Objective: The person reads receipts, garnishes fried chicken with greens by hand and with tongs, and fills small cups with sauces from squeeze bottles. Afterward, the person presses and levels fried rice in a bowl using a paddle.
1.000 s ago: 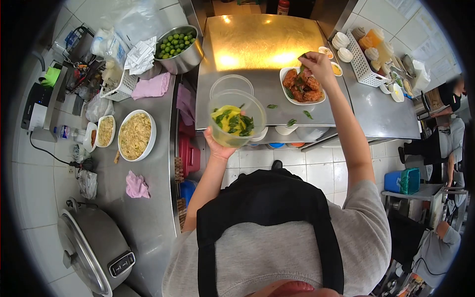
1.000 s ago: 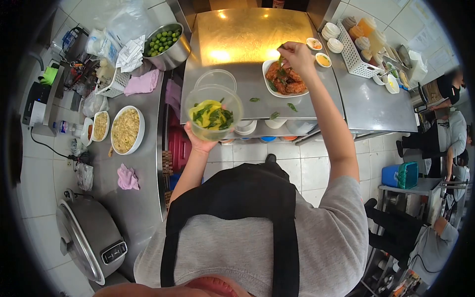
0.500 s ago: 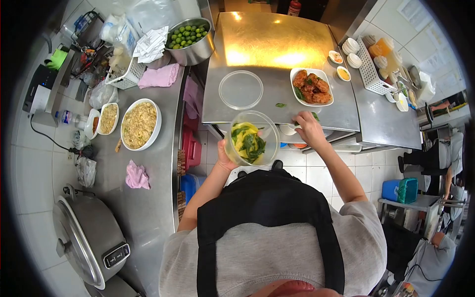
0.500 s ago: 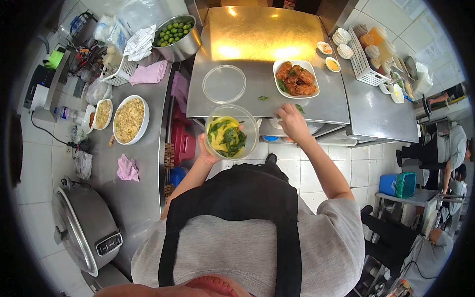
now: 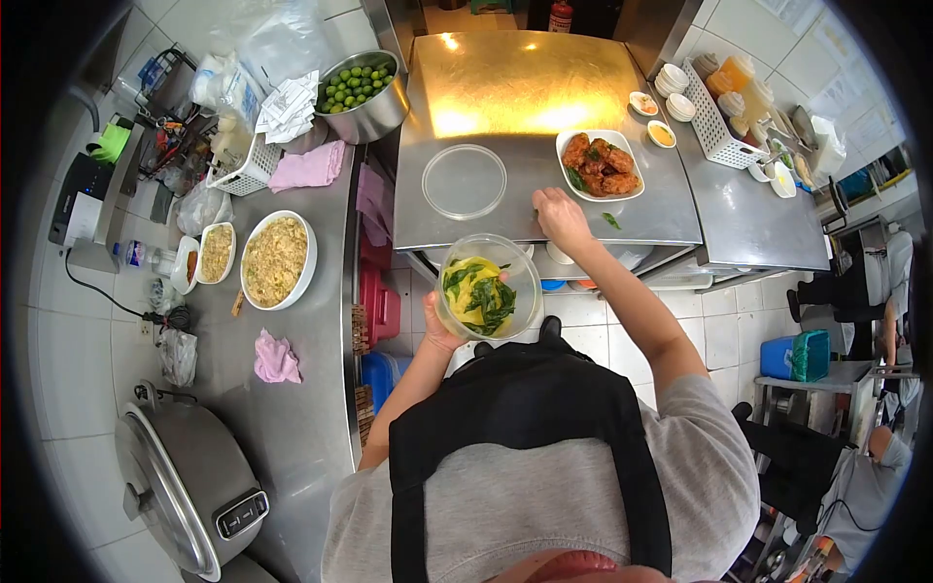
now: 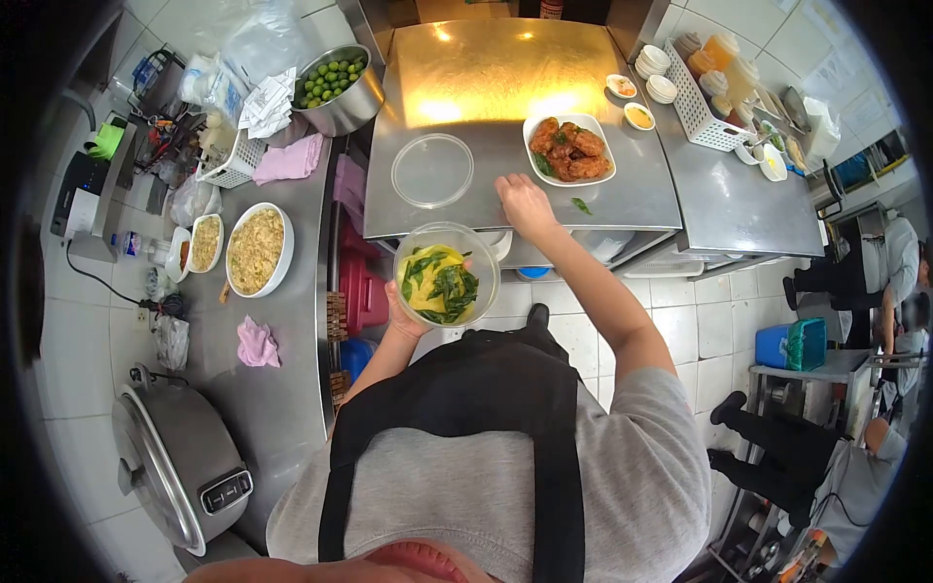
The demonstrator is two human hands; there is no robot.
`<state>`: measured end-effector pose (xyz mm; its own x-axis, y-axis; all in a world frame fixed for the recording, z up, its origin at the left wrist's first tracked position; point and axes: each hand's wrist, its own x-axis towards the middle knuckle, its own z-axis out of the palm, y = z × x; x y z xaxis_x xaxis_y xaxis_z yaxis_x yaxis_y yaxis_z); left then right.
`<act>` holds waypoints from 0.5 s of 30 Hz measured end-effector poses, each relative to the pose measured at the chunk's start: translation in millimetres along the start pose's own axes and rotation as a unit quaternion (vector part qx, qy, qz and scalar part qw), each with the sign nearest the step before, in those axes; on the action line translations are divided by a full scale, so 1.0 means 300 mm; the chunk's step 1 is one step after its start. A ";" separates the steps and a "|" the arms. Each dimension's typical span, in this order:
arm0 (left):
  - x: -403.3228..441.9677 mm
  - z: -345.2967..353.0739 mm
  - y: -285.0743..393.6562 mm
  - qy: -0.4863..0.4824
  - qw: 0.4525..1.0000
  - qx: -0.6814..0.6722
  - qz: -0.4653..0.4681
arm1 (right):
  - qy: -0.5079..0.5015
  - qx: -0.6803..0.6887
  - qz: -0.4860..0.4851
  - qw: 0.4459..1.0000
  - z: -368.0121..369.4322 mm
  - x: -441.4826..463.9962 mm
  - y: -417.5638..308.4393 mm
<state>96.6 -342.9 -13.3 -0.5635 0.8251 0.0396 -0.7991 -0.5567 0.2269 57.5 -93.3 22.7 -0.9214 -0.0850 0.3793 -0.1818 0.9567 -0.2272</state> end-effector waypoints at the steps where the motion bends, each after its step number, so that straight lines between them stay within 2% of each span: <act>1: -0.005 -0.003 0.002 0.006 1.000 -0.002 0.009 | 0.000 -0.001 -0.002 1.000 -0.020 0.005 0.008; 4: -0.008 0.044 0.009 -0.016 1.000 -0.020 0.014 | 0.145 -0.003 -0.032 0.989 -0.129 0.082 0.081; 6: -0.013 0.030 0.006 -0.015 1.000 -0.019 0.018 | 0.161 -0.055 -0.003 0.985 -0.191 0.162 0.154; 7: -0.012 0.034 0.005 -0.012 1.000 -0.019 0.015 | 0.138 -0.077 -0.005 0.987 -0.224 0.199 0.191; 8: -0.009 0.037 0.005 -0.010 1.000 -0.019 0.011 | 0.050 -0.078 0.063 0.994 -0.231 0.232 0.234; 10: -0.006 0.033 0.007 -0.014 1.000 -0.016 0.003 | -0.064 -0.094 0.090 0.989 -0.267 0.247 0.278; 11: -0.007 0.037 0.009 -0.013 1.000 -0.008 0.011 | -0.061 -0.094 0.089 0.990 -0.290 0.240 0.280; 13: -0.011 0.039 0.010 -0.012 1.000 -0.003 0.020 | 0.160 -0.016 -0.018 0.987 -0.334 0.184 0.264; 15: -0.025 0.032 0.015 -0.013 0.999 0.012 0.033 | 0.085 -0.027 0.161 0.983 -0.386 0.074 0.195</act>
<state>99.2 -350.6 -3.2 -0.6095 0.7887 0.0804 -0.7544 -0.6081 0.2471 66.1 -7.1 121.8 -0.8565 0.2686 0.4407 0.1333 0.9401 -0.3139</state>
